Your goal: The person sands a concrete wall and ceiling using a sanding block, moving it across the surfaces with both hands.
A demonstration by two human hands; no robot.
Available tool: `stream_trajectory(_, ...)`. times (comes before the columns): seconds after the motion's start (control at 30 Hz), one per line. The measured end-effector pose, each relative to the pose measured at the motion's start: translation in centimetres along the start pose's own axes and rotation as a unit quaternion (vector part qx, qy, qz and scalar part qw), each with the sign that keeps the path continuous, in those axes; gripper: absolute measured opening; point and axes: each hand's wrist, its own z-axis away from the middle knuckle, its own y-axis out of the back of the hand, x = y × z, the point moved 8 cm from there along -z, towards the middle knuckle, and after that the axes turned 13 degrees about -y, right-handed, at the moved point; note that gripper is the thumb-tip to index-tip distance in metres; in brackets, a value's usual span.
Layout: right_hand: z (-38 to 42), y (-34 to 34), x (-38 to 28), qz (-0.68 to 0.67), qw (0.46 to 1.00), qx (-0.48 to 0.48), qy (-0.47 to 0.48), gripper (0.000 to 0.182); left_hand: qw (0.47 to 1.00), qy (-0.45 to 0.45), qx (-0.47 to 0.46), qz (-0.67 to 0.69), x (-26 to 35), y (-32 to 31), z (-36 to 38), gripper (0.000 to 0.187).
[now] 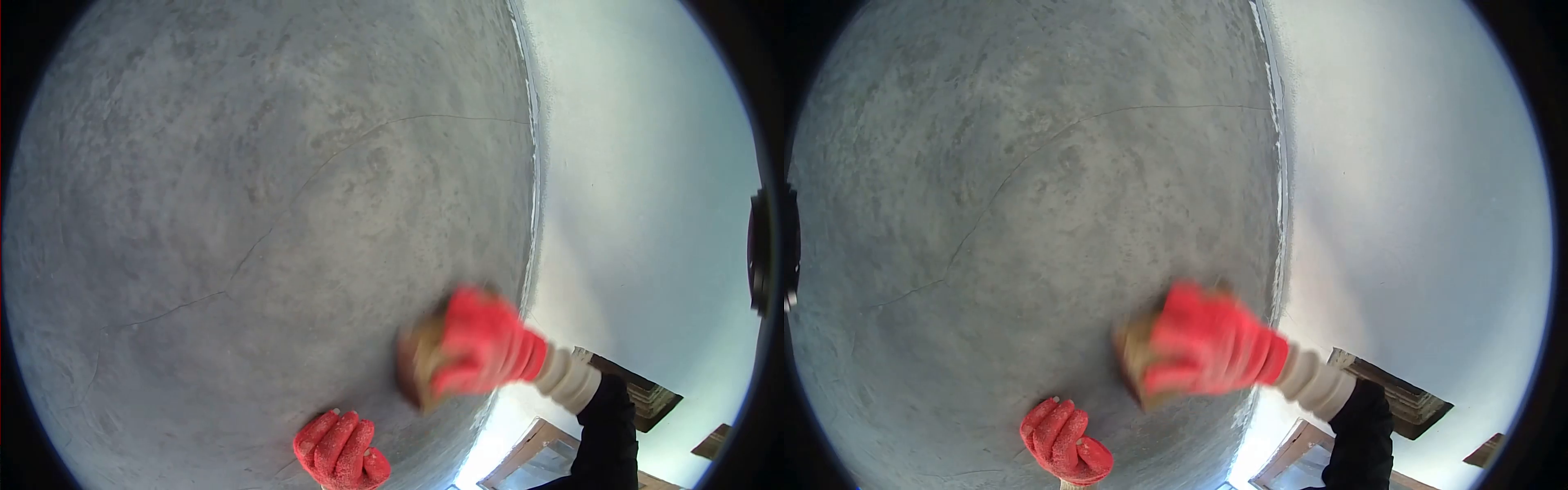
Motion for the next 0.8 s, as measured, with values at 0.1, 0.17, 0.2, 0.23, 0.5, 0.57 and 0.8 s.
stream_trajectory(0.1, -2.3, 9.8, 5.7, 0.085, 0.901, 0.401, -0.145, 0.087, 1.0, 0.016, -0.002, -0.003, 0.0, -0.3, 0.1, 0.022)
stream_trajectory(0.17, -3.7, 13.2, 13.0, -0.138, 0.831, 0.457, -0.285, 0.095, 1.0, 0.021, 0.0, -0.006, 0.0, -0.2, 0.1, 0.022)
stream_trajectory(0.2, -3.5, 12.9, 13.0, -0.138, 0.831, 0.456, -0.286, 0.095, 1.0, 0.021, -0.001, -0.007, 0.0, -0.3, 0.1, 0.022)
stream_trajectory(0.23, -3.5, 12.6, 11.8, -0.043, 0.849, 0.454, -0.265, 0.095, 1.0, 0.021, -0.002, -0.009, 0.0, -0.2, 0.1, 0.022)
stream_trajectory(0.5, 0.8, -2.9, 0.0, 0.029, 0.998, -0.059, 0.006, 0.044, 0.999, 0.01, 0.018, 0.034, -0.7, -0.4, -0.4, 0.022)
stream_trajectory(0.57, -3.5, 3.8, -0.2, 0.131, 0.991, 0.02, 0.026, 0.045, 0.999, 0.009, 0.03, 0.03, -0.8, -0.4, -0.6, 0.024)
stream_trajectory(0.8, -9.2, 16.8, 9.9, -0.107, 0.826, 0.468, -0.296, 0.078, 0.996, 0.038, 0.032, 0.069, -1.6, 0.7, -0.9, 0.022)
